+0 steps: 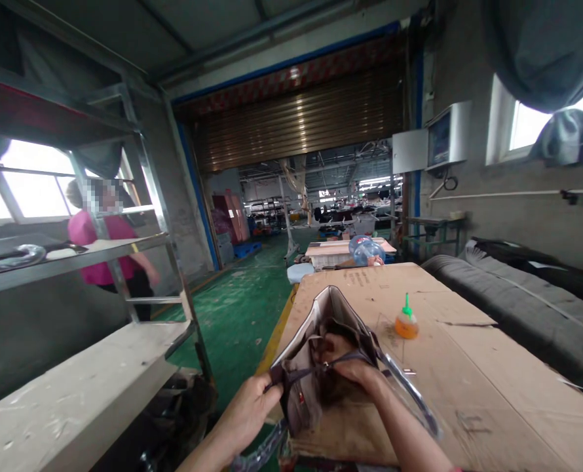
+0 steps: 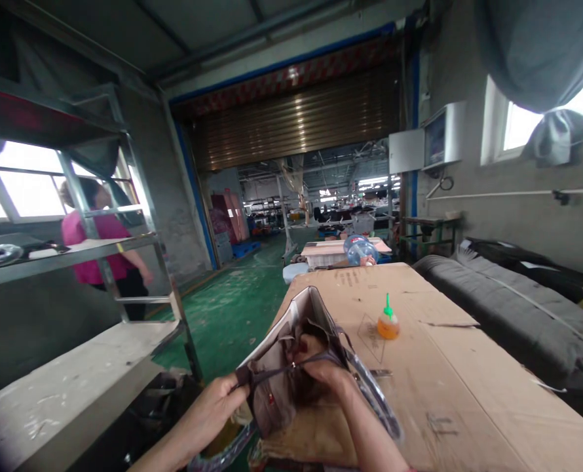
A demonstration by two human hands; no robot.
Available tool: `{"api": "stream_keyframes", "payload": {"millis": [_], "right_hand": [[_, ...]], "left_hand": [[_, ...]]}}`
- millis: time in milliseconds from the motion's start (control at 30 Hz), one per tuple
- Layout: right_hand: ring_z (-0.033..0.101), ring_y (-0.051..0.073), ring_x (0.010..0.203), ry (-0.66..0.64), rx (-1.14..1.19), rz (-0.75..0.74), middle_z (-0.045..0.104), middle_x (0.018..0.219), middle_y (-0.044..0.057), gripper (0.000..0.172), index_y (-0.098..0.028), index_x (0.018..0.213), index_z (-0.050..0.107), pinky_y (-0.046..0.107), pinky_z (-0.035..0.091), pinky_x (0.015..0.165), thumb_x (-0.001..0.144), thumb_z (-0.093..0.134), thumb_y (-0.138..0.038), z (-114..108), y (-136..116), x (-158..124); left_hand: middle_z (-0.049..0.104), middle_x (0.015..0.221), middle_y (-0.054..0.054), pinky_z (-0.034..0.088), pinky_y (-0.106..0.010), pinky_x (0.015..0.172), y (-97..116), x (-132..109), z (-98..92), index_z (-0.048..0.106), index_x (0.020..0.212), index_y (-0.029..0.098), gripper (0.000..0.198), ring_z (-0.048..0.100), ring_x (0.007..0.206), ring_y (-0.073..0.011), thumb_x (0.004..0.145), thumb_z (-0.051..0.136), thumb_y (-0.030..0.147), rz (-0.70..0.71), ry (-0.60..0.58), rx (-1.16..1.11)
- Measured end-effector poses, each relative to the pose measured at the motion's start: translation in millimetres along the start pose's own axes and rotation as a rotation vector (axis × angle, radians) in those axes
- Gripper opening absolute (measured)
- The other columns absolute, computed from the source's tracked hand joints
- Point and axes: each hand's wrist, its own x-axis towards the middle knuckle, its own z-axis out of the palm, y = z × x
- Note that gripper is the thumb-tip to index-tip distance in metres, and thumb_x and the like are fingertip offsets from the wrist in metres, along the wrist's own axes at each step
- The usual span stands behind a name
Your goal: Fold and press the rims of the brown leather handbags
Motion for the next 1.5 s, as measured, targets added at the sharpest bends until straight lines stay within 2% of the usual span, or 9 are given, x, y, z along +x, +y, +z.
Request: {"api": "stream_keyframes", "payload": {"millis": [167, 333, 667, 933, 1033, 1133, 1267, 1367, 1500], "right_hand": [[0.053, 0.019, 0.061, 0.258, -0.149, 0.084, 0.053, 0.059, 0.000, 0.035, -0.021, 0.060, 0.049, 0.030, 0.042, 0.059, 0.078, 0.054, -0.050, 6.4, -8.9, 9.1], [0.057, 0.029, 0.103, 0.415, -0.199, 0.063, 0.065, 0.102, 0.014, 0.026, -0.017, 0.085, 0.061, 0.039, 0.043, 0.093, 0.084, 0.045, -0.037, 7.4, -17.7, 27.1], [0.059, 0.024, 0.096, 0.366, -0.272, -0.036, 0.064, 0.090, 0.006, 0.019, -0.022, 0.092, 0.060, 0.036, 0.048, 0.087, 0.083, 0.044, -0.027, 14.4, 7.1, -43.2], [0.030, 0.031, 0.136, 0.386, -0.313, 0.048, 0.042, 0.141, 0.013, 0.061, -0.014, 0.132, 0.049, 0.050, 0.025, 0.114, 0.071, 0.044, -0.012, 17.1, -18.7, 12.1], [0.036, 0.031, 0.133, 0.294, -0.378, 0.044, 0.049, 0.135, 0.013, 0.054, -0.015, 0.127, 0.055, 0.049, 0.029, 0.112, 0.075, 0.044, -0.010, 20.2, -26.3, -3.5], [0.053, 0.027, 0.119, 0.053, -0.438, -0.126, 0.057, 0.126, 0.010, 0.038, -0.020, 0.113, 0.065, 0.039, 0.045, 0.100, 0.080, 0.047, -0.014, 21.6, -33.6, -58.5], [0.063, 0.015, 0.066, -0.333, -0.364, -0.307, 0.064, 0.074, 0.000, 0.017, -0.023, 0.080, 0.066, 0.019, 0.051, 0.060, 0.083, 0.053, -0.014, -2.8, -64.0, -127.4], [0.061, 0.018, 0.080, 0.052, -0.451, -0.395, 0.062, 0.088, 0.006, 0.010, -0.021, 0.083, 0.060, 0.024, 0.051, 0.071, 0.091, 0.053, -0.021, -38.5, -98.9, -134.8], [0.057, 0.023, 0.096, 0.217, -0.553, -0.428, 0.061, 0.101, 0.009, 0.013, -0.022, 0.091, 0.061, 0.033, 0.051, 0.079, 0.094, 0.051, -0.029, -76.0, -131.3, -109.5]], "left_hand": [[0.071, 0.097, 0.000, 0.044, -0.022, 0.086, 4.2, -2.2, 9.0, 0.070, 0.102, 0.014, 0.038, 0.062, 0.093, -0.0213, 0.087, 0.043, 0.036, 0.023, -0.015, 0.014], [0.072, 0.092, -0.002, 0.045, -0.023, 0.084, 8.2, -4.6, 13.6, 0.071, 0.101, 0.014, 0.038, 0.062, 0.091, -0.0227, 0.086, 0.042, 0.035, 0.017, 0.000, 0.069], [0.071, 0.096, 0.001, 0.044, -0.024, 0.091, 7.4, -3.1, 9.5, 0.071, 0.101, 0.016, 0.034, 0.061, 0.095, -0.0220, 0.086, 0.044, 0.031, 0.031, -0.012, -0.004], [0.071, 0.093, 0.000, 0.046, -0.023, 0.084, 11.0, -2.1, 13.9, 0.072, 0.099, 0.015, 0.035, 0.061, 0.089, -0.0215, 0.086, 0.043, 0.032, 0.034, -0.041, 0.063], [0.071, 0.097, 0.000, 0.044, -0.024, 0.091, 9.7, -1.1, 9.6, 0.072, 0.096, 0.017, 0.035, 0.061, 0.095, -0.0227, 0.086, 0.043, 0.035, 0.045, -0.028, 0.046], [0.071, 0.099, 0.001, 0.043, -0.024, 0.092, 4.0, 1.8, 1.6, 0.072, 0.096, 0.018, 0.034, 0.061, 0.097, -0.0227, 0.085, 0.045, 0.035, 0.001, 0.010, 0.041], [0.071, 0.093, 0.001, 0.045, -0.022, 0.082, -4.9, 8.1, -6.5, 0.071, 0.098, 0.015, 0.037, 0.061, 0.091, -0.0214, 0.085, 0.043, 0.036, -0.049, 0.035, 0.070], [0.070, 0.084, 0.002, 0.044, -0.021, 0.074, -7.6, 12.4, -7.1, 0.070, 0.097, 0.014, 0.036, 0.060, 0.085, -0.0203, 0.083, 0.043, 0.033, -0.033, 0.037, 0.113], [0.068, 0.082, 0.003, 0.043, -0.020, 0.073, -2.3, 14.1, -8.5, 0.070, 0.094, 0.014, 0.034, 0.057, 0.081, -0.0183, 0.079, 0.042, 0.026, 0.061, -0.054, 0.081]]}}
